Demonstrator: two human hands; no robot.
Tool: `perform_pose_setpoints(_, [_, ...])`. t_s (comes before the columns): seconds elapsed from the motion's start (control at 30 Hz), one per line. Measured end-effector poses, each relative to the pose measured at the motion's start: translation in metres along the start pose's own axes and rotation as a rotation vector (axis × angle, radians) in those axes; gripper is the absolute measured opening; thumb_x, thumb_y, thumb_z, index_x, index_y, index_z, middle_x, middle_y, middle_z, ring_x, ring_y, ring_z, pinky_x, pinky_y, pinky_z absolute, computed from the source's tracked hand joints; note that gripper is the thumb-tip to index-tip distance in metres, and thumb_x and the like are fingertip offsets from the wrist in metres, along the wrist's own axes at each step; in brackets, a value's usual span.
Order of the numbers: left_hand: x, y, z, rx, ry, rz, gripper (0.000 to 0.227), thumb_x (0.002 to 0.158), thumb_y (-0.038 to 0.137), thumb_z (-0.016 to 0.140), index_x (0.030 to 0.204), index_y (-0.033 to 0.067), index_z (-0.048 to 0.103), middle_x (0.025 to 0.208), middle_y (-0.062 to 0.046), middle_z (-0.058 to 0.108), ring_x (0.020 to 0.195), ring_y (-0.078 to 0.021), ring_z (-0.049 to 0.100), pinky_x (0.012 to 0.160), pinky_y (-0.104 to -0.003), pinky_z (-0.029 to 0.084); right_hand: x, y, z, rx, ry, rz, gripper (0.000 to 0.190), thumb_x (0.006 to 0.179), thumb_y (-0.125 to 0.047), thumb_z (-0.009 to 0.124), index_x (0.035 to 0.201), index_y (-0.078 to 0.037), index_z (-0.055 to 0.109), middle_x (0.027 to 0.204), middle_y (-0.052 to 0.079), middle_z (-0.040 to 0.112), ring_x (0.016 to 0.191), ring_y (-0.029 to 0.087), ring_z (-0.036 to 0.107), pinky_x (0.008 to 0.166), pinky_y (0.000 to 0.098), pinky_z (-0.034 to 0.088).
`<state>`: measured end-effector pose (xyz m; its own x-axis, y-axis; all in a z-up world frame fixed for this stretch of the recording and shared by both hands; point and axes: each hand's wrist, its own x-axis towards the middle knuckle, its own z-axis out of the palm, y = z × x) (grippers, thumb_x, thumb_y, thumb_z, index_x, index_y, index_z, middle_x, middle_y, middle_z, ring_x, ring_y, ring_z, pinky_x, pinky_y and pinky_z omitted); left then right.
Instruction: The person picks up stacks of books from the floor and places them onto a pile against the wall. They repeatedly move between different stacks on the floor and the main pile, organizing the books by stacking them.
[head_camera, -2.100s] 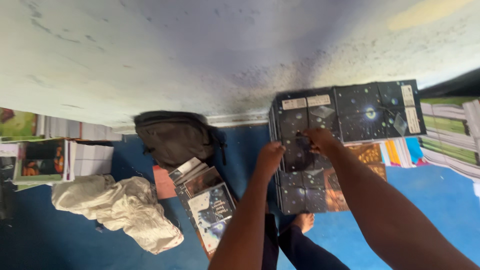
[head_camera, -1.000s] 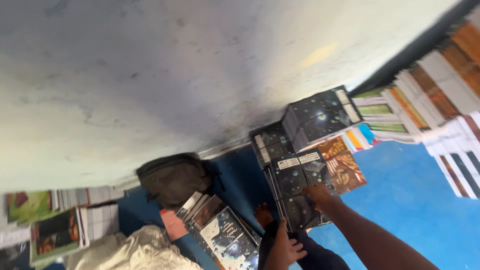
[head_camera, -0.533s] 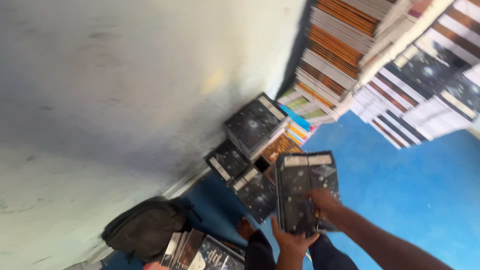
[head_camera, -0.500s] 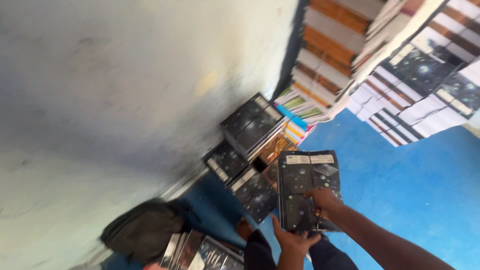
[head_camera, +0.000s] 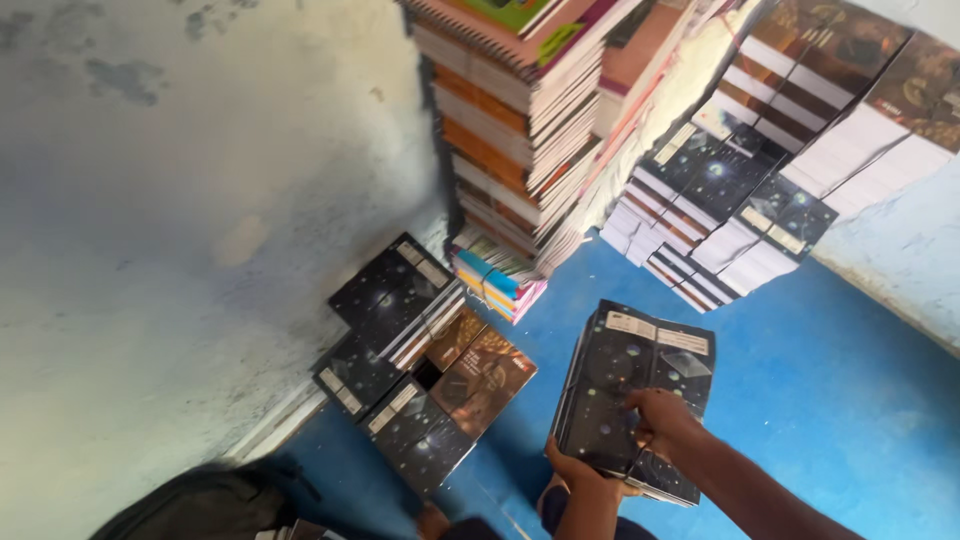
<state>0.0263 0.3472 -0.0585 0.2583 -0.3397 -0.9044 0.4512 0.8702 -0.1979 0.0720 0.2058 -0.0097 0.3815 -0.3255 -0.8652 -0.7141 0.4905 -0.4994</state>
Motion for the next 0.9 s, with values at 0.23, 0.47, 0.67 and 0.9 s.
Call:
perform_pose_setpoints(0.23, [0.007, -0.059, 0.092, -0.029, -0.107, 0.04, 0.068, 0.093, 0.06, 0.034, 0.13, 0.0136, 0.067, 0.132, -0.014, 0.068, 0.121, -0.0385, 0.062, 0.1, -0.062, 0.047, 0.013, -0.082, -0.056, 0.103, 0.026, -0.071, 0.028, 0.084, 0.004, 0.066, 0.077, -0.013, 0.045, 0.059, 0.0, 0.028, 0.047, 0.013, 0.023, 0.044, 0.035, 0.022])
perform_pose_setpoints(0.47, [0.015, -0.098, 0.203, -0.024, -0.229, 0.142, 0.059, 0.092, 0.057, 0.045, 0.129, 0.0156, 0.066, 0.134, -0.009, 0.067, 0.124, -0.0336, 0.061, 0.103, -0.054, 0.05, 0.036, -0.181, -0.082, 0.176, 0.018, -0.108, 0.027, 0.083, 0.003, 0.066, 0.076, -0.011, 0.045, 0.059, -0.001, 0.024, 0.049, 0.014, 0.018, 0.046, 0.0358, 0.02])
perform_pose_setpoints(0.67, [0.056, -0.123, 0.307, 0.048, -0.12, 0.075, 0.062, 0.09, 0.056, 0.043, 0.13, 0.0147, 0.066, 0.138, -0.015, 0.065, 0.124, -0.0388, 0.061, 0.104, -0.063, 0.046, 0.083, -0.278, -0.092, 0.251, 0.02, -0.177, 0.025, 0.083, 0.005, 0.065, 0.078, -0.011, 0.046, 0.061, 0.0, 0.034, 0.049, 0.014, 0.025, 0.046, 0.0355, 0.025])
perform_pose_setpoints(0.9, [0.097, -0.142, 0.426, 0.14, -0.227, 0.042, 0.067, 0.092, 0.057, 0.037, 0.134, 0.0144, 0.066, 0.138, -0.013, 0.066, 0.127, -0.0394, 0.058, 0.104, -0.066, 0.039, 0.122, -0.401, -0.092, 0.222, 0.011, -0.208, 0.021, 0.084, 0.003, 0.065, 0.081, -0.008, 0.047, 0.06, 0.002, 0.031, 0.048, 0.015, 0.024, 0.044, 0.0355, 0.026])
